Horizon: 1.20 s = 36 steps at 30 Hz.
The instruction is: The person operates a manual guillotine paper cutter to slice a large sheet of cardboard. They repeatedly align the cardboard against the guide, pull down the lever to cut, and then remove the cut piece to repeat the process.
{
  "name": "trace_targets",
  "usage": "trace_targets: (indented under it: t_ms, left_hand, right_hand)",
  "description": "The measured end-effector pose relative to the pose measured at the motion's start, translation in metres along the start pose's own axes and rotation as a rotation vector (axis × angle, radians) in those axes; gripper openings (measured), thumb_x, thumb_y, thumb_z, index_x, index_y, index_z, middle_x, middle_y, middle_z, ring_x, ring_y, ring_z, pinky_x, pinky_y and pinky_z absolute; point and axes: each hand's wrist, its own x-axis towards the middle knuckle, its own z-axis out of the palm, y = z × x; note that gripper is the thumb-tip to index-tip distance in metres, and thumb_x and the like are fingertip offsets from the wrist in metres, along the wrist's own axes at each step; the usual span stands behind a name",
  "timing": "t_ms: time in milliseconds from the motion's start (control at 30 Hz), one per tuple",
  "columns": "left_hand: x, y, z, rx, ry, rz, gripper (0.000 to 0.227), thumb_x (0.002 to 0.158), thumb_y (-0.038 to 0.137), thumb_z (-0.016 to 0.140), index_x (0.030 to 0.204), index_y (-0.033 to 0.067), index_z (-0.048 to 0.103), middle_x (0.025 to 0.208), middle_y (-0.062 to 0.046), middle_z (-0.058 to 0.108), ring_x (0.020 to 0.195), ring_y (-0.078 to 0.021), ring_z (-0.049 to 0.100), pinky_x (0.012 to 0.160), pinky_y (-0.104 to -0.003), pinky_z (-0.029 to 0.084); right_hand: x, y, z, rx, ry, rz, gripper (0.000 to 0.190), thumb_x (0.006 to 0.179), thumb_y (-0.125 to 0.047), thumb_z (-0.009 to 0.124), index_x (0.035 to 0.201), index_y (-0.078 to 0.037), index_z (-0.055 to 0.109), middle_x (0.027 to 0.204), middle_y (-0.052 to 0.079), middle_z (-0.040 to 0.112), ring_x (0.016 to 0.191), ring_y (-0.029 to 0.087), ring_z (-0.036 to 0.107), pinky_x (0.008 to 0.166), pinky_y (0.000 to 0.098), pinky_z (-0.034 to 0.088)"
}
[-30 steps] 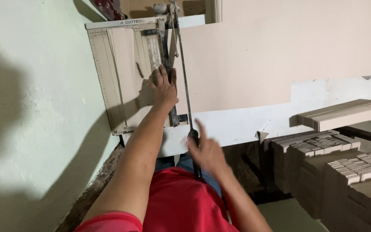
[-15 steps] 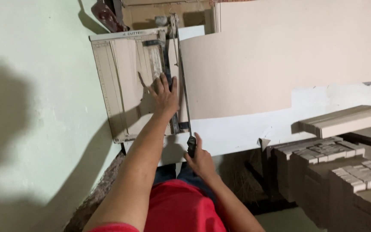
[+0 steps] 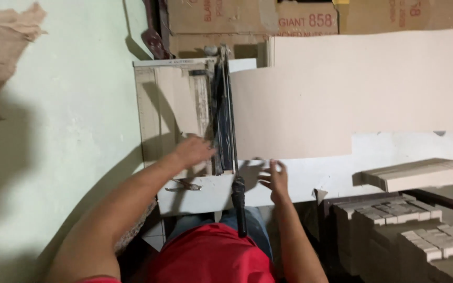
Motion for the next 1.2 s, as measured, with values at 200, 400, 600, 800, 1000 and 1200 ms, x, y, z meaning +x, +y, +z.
trace_targets:
  t_ms: [200, 400, 600, 800, 1000, 1200]
  left_hand:
    - [-0.008, -0.043, -0.1, -0.665, -0.586, -1.039, 0.068, 0.101, 0.066, 0.029, 0.157, 0.0292, 0.039, 0.164, -0.002, 0.034, 0.153, -0.0285, 0.027, 0.125, -0.047, 0.022]
    - [-0.005, -0.034, -0.058, -0.101, -0.356, -0.532, 0.043, 0.103, 0.034, 0.053, 0.143, 0.022, 0.044, 0.146, -0.009, 0.039, 0.126, -0.0299, 0.049, 0.099, -0.044, 0.043]
    - [0.065, 0.011, -0.102, -0.485, -0.361, -0.779, 0.089, 0.094, 0.043, 0.065, 0.163, 0.0278, 0.012, 0.159, -0.024, 0.024, 0.149, -0.047, 0.019, 0.115, -0.065, 0.024]
    - [0.108, 0.034, -0.07, -0.339, -0.588, -0.905, 0.108, 0.087, 0.045, 0.076, 0.164, 0.0153, 0.006, 0.165, -0.029, -0.005, 0.151, -0.05, -0.004, 0.116, -0.072, 0.007]
    - [0.113, 0.037, -0.07, -0.14, -0.725, -0.9, 0.091, 0.087, 0.045, 0.073, 0.156, 0.0004, 0.033, 0.164, -0.027, -0.006, 0.152, -0.0466, -0.002, 0.113, -0.074, 0.014]
    - [0.112, 0.026, -0.023, -0.171, -0.64, -0.908, 0.125, 0.077, 0.03, 0.082, 0.162, 0.0171, -0.008, 0.164, -0.028, -0.012, 0.15, -0.0501, -0.003, 0.113, -0.076, 0.01]
  right_hand:
    - [0.055, 0.011, -0.028, 0.399, 0.046, -0.016, 0.049, 0.103, -0.047, 0.064, 0.126, -0.013, 0.038, 0.096, 0.002, 0.058, 0.069, 0.018, 0.066, 0.057, 0.0259, 0.061]
    - [0.023, 0.025, -0.02, 0.4, 0.024, -0.05, 0.029, 0.099, -0.029, 0.072, 0.11, -0.011, 0.051, 0.083, -0.001, 0.058, 0.065, 0.023, 0.072, 0.061, 0.0348, 0.065]
    - [0.019, -0.003, 0.017, 0.146, -0.014, -0.047, 0.044, 0.102, -0.03, 0.067, 0.118, 0.006, 0.05, 0.103, 0.014, 0.063, 0.096, 0.032, 0.073, 0.091, 0.0547, 0.06]
    - [0.029, -0.005, 0.016, -0.035, -0.012, 0.015, 0.057, 0.102, -0.047, 0.066, 0.123, 0.006, 0.057, 0.1, 0.015, 0.073, 0.09, 0.027, 0.074, 0.085, 0.0488, 0.062]
    - [-0.114, -0.1, 0.064, -0.958, -0.176, -0.212, 0.063, 0.106, -0.063, 0.026, 0.139, -0.017, 0.053, 0.073, 0.007, 0.079, 0.066, 0.026, 0.077, 0.072, 0.0424, 0.059]
    - [-0.146, -0.019, 0.08, -1.343, -0.233, -0.123, 0.108, 0.095, -0.071, 0.05, 0.165, -0.023, -0.016, 0.083, 0.021, 0.071, 0.072, 0.041, 0.069, 0.071, 0.0513, 0.055]
